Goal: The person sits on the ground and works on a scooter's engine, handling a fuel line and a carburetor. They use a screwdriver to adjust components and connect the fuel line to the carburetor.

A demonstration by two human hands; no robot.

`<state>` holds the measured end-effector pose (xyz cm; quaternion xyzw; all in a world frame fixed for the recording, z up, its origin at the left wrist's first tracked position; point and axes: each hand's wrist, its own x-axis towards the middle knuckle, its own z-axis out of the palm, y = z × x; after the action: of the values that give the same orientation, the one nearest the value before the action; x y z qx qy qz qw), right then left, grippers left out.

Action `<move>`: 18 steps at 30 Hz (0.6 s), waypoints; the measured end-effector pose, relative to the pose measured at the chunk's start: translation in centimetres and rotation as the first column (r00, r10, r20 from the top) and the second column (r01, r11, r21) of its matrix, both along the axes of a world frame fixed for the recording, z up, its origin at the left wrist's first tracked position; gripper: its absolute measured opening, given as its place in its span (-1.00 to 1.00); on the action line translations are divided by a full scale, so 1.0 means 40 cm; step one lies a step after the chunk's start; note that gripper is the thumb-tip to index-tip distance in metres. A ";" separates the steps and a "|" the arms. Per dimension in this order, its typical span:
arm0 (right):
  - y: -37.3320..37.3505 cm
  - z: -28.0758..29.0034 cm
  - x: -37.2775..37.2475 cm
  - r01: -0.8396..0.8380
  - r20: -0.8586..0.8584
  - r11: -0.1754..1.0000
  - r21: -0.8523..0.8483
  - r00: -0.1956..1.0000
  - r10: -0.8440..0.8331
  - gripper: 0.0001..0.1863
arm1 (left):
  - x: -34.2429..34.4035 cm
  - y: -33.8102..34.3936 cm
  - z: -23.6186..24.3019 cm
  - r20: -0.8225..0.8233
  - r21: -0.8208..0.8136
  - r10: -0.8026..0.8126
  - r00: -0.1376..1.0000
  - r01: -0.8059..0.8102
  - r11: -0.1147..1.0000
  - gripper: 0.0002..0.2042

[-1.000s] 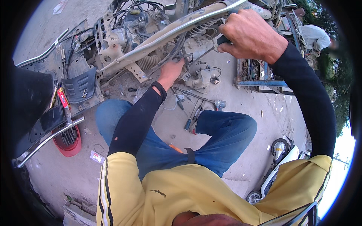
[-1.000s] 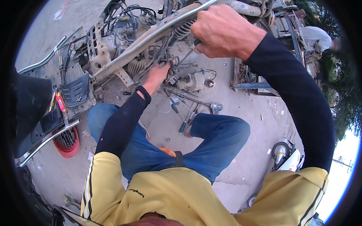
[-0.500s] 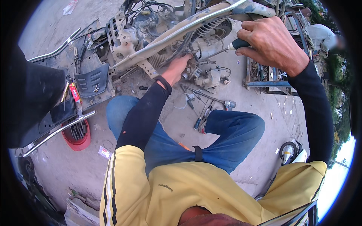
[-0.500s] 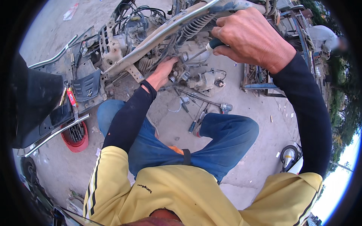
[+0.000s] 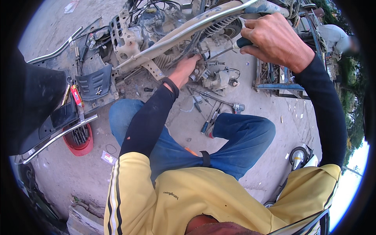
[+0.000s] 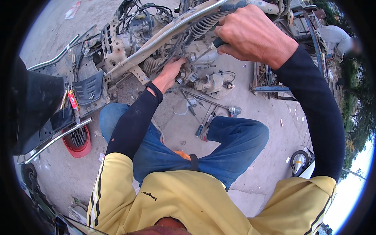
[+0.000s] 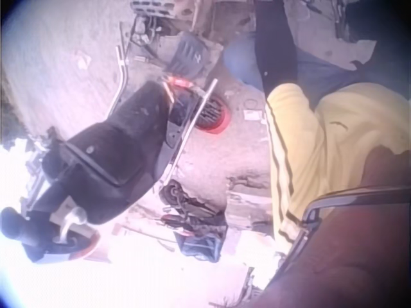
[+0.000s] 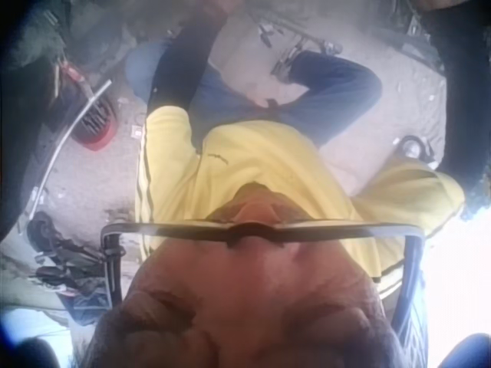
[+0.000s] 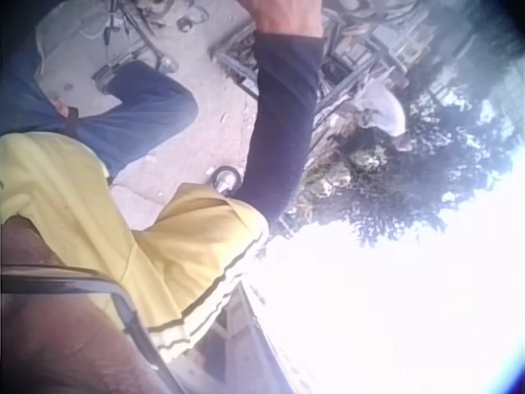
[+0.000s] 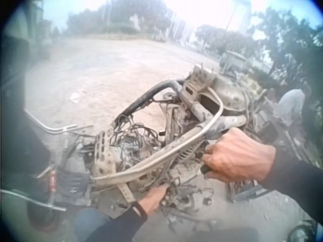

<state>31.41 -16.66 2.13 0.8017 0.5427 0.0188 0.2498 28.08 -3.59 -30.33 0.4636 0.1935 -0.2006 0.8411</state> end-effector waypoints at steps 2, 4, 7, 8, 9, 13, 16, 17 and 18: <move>0.016 0.009 -0.012 -0.021 -0.012 1.000 0.011 1.000 0.021 -0.69 | -0.002 0.001 0.010 -0.001 0.001 -0.028 1.000 0.028 1.000 -0.71; 0.020 0.013 -0.014 -0.009 -0.016 1.000 0.004 1.000 0.009 -0.68 | 0.002 0.003 0.009 -0.001 0.010 -0.067 0.998 0.067 0.998 -0.64; 0.030 0.016 -0.012 -0.020 -0.008 1.000 -0.003 1.000 0.020 -0.66 | 0.001 -0.006 0.004 -0.008 -0.020 0.004 1.000 -0.004 1.000 -0.73; 0.035 0.016 -0.010 -0.028 -0.004 1.000 -0.004 1.000 0.028 -0.65 | 0.003 -0.008 0.002 -0.003 -0.014 0.007 1.000 -0.007 1.000 -0.72; 0.041 0.015 -0.009 -0.041 0.023 0.999 -0.030 0.999 0.042 -0.69 | 0.003 -0.010 0.001 0.000 -0.006 0.008 1.000 -0.008 1.000 -0.71; 0.108 0.017 0.033 -0.126 -0.022 0.986 -0.104 0.992 0.125 -0.78 | 0.007 -0.001 -0.014 0.015 0.141 -0.075 0.997 0.072 0.987 -0.63; 0.145 0.036 0.029 -0.252 -0.035 0.963 -0.096 0.968 0.250 -0.75 | 0.011 -0.020 -0.042 0.051 0.198 -0.023 0.998 0.012 0.980 -0.56; 0.152 0.023 0.022 -0.245 0.016 0.957 -0.158 0.968 0.250 -0.74 | 0.015 -0.022 -0.054 0.057 0.195 -0.033 0.998 0.021 0.981 -0.54; 0.155 0.012 0.017 -0.242 0.064 0.945 -0.219 0.963 0.262 -0.74 | 0.020 -0.018 -0.062 0.061 0.192 -0.034 0.998 0.022 0.981 -0.52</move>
<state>32.11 -10.45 2.61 0.6932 0.6277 0.0304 0.3529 28.86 -4.32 -32.82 0.5510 0.1782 -0.1778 0.7957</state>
